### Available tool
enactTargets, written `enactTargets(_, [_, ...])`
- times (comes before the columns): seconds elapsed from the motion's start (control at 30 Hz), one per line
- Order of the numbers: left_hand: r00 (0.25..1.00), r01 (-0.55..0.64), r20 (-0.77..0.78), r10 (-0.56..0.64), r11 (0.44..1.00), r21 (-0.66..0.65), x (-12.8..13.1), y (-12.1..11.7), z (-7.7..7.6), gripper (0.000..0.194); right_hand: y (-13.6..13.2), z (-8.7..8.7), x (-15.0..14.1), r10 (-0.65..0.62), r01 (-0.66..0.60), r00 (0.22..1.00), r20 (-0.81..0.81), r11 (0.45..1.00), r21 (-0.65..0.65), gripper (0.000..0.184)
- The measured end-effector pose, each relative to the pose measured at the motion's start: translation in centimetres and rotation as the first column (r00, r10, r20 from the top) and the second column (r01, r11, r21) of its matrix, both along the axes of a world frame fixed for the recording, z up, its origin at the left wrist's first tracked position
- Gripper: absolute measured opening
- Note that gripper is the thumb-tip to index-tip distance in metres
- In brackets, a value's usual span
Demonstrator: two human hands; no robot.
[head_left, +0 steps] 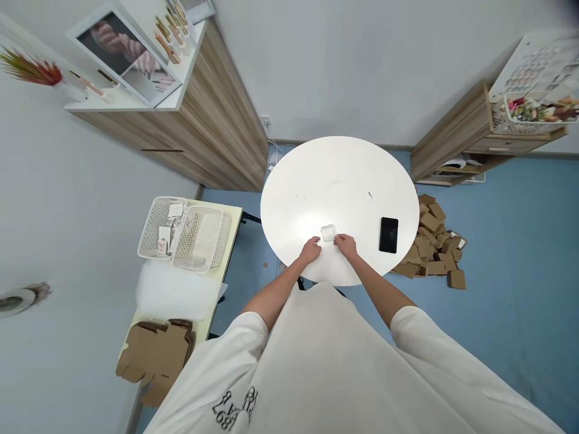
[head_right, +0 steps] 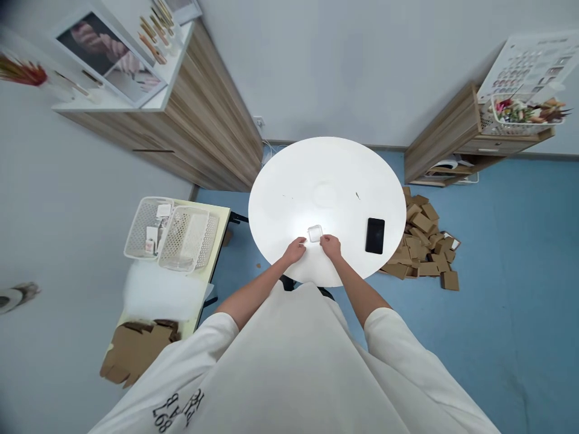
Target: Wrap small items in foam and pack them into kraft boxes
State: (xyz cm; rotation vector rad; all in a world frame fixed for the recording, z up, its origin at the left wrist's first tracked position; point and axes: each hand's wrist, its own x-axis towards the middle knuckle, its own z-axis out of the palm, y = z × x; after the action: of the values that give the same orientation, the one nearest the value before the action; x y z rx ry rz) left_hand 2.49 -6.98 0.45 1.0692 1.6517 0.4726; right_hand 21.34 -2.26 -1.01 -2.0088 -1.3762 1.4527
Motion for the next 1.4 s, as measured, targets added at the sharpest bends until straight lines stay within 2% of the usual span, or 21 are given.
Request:
enactTargets(0.07, [1.0, -0.016, -0.003, 0.016, 0.999, -0.028, 0.4, 0.1, -0.3, 0.047, -0.2, -0.1, 0.8, 0.055, -0.056, 0.998, 0.038, 0.998, 0.02, 0.028])
enactTargets(0.17, [1.0, -0.028, 0.0, 0.028, 0.999, -0.047, 0.9, 0.4, -0.8, 0.048, -0.5, 0.0, 1.7, 0.067, -0.072, 0.993, 0.097, 0.997, 0.042, 0.032])
enactTargets(0.37, [0.997, -0.077, 0.014, 0.077, 0.997, -0.013, 1.9, 1.2, -1.6, 0.05, -1.3, -0.1, 1.7, 0.138, -0.145, 0.988, 0.073, 0.985, 0.092, 0.039])
enactTargets(0.6, [0.991, -0.114, 0.061, 0.115, 0.993, -0.024, 2.6, 1.1, -1.6, 0.057, -1.8, -0.1, 0.7, 0.194, -0.199, 0.979, 0.058, 0.974, 0.111, 0.043])
enactTargets(0.7, [0.992, -0.111, 0.066, 0.108, 0.993, 0.045, 2.3, 1.2, -1.2, 0.061, -1.6, 0.6, 0.4, 0.189, -0.199, 0.979, 0.078, 0.967, 0.158, 0.046])
enactTargets(0.83, [0.989, -0.146, 0.052, 0.139, 0.976, 0.164, 1.9, 1.7, -0.3, 0.051, -0.7, 2.2, 0.1, 0.169, -0.189, 0.98, 0.106, 0.957, 0.22, 0.036])
enactTargets(1.0, [0.978, -0.202, -0.015, 0.209, 0.959, 0.199, 1.8, 2.6, 0.4, 0.032, 0.5, 3.7, -0.4, 0.216, -0.248, 0.962, 0.168, 0.947, 0.206, 0.029])
enactTargets(1.23, [0.976, -0.2, -0.047, 0.213, 0.962, 0.187, 1.5, 3.1, 0.0, 0.02, 1.3, 3.7, -0.6, 0.326, -0.366, 0.919, 0.222, 0.914, 0.175, 0.03])
enactTargets(1.4, [0.974, -0.214, -0.044, 0.224, 0.963, 0.165, 1.1, 3.3, 0.5, 0.017, 1.6, 3.7, -0.8, 0.387, -0.442, 0.881, 0.272, 0.878, 0.183, 0.031])
